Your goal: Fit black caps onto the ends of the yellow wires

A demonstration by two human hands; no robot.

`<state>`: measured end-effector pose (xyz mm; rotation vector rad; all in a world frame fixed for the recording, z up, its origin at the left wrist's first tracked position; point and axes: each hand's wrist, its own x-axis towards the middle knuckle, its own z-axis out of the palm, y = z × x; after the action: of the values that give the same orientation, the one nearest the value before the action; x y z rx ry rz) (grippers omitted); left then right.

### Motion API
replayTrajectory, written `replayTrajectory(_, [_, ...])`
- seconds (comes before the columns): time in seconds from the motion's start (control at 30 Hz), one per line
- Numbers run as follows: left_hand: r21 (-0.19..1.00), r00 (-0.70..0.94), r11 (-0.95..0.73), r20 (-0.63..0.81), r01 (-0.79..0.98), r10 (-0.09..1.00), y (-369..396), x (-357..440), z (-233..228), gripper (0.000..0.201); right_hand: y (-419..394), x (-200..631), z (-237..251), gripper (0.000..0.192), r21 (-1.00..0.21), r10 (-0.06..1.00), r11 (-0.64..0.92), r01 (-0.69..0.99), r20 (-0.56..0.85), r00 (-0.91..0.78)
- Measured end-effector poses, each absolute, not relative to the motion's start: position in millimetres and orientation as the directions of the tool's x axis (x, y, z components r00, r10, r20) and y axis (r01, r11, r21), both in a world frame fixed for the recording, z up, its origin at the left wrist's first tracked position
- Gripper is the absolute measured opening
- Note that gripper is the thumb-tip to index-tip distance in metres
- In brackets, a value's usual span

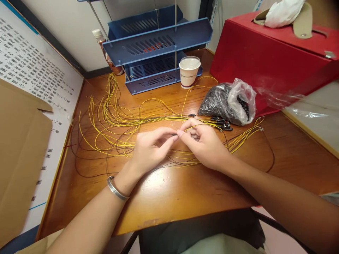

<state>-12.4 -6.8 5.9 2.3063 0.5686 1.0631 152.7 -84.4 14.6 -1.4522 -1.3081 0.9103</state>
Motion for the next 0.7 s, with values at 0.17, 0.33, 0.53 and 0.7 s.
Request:
replayTrajectory(0.17, [0.621,0.604,-0.769,0.558,0.15,0.568,-6.7,-12.6,5.6,0.01,-84.5,153.3,14.7,0.018,-0.963,0.986,0.017,0.27,0.061,0.156])
replayTrajectory(0.33, [0.627,0.603,-0.764,0.553,0.153,0.575,-7.4,-12.3,6.1,0.01,-83.9,153.2,13.5,0.018,-0.963,0.987,0.027,0.269,0.069,0.148])
replayTrajectory(0.53, [0.63,0.609,-0.758,0.539,0.167,0.582,-7.5,-13.1,5.9,0.01,-83.6,152.9,13.5,0.019,-0.972,0.988,0.003,0.235,0.038,0.146])
replayTrajectory(0.7, [0.643,0.614,-0.747,0.524,0.169,0.59,-7.3,-12.9,5.7,0.01,-84.0,153.5,12.8,0.02,-0.969,0.99,-0.003,0.247,0.032,0.137])
